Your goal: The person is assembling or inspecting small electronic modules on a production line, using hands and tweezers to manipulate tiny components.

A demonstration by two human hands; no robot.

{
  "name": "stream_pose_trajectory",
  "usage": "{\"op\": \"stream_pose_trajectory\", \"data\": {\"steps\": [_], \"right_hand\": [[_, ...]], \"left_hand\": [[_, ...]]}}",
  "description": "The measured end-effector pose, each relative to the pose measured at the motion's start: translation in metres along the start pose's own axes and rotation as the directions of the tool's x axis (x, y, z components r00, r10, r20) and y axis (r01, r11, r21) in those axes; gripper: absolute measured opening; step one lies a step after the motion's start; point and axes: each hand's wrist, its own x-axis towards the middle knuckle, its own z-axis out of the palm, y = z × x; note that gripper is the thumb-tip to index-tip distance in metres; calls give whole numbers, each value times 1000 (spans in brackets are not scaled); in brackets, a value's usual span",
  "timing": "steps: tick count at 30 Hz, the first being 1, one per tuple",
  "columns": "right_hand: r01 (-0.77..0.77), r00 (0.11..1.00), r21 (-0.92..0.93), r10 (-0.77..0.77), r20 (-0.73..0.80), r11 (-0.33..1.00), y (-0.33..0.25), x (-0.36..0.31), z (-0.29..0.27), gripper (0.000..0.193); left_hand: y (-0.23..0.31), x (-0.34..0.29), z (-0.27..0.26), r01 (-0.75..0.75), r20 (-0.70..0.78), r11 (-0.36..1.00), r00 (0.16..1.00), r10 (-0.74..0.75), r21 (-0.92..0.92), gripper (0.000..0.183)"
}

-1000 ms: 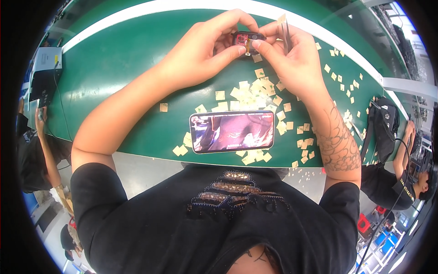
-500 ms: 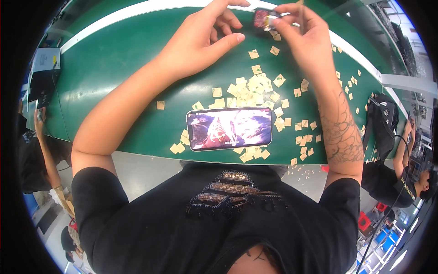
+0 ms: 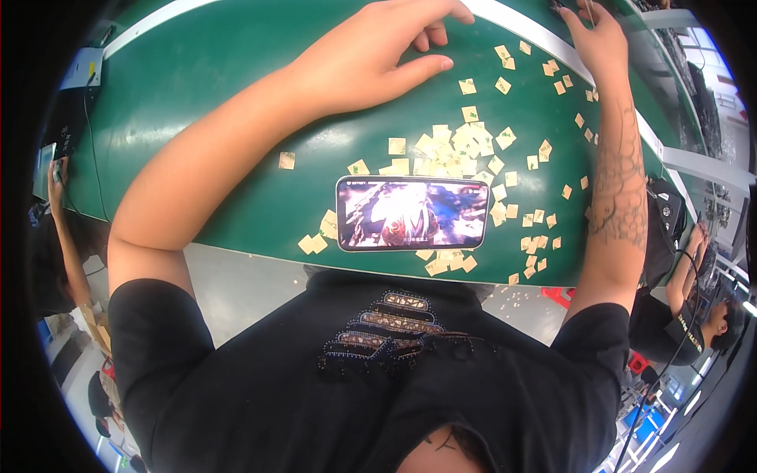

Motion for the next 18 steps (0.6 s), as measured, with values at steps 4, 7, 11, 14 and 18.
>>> {"op": "stream_pose_trajectory", "data": {"steps": [4,7,11,14,18], "right_hand": [[61,883,396,-235,407,916,-62,-56,-23,20],[-33,636,527,-389,667,849,-110,-105,-44,23],[122,607,628,-559,565,768,-105,-124,-29,27],[76,676,589,-476,563,804,-100,-121,-25,23],[133,815,594,-429,391,794,-91,-123,-13,17]], "left_hand": [[-7,-3,1,50,-33,999,998,-50,-13,46],[3,-3,-5,151,-39,979,987,-158,-136,43],[1,-2,-1,132,-45,983,989,-139,-130,40],[1,0,-3,108,-32,989,993,-111,-102,34],[-10,0,0,-34,11,994,999,35,-100,28]]}}
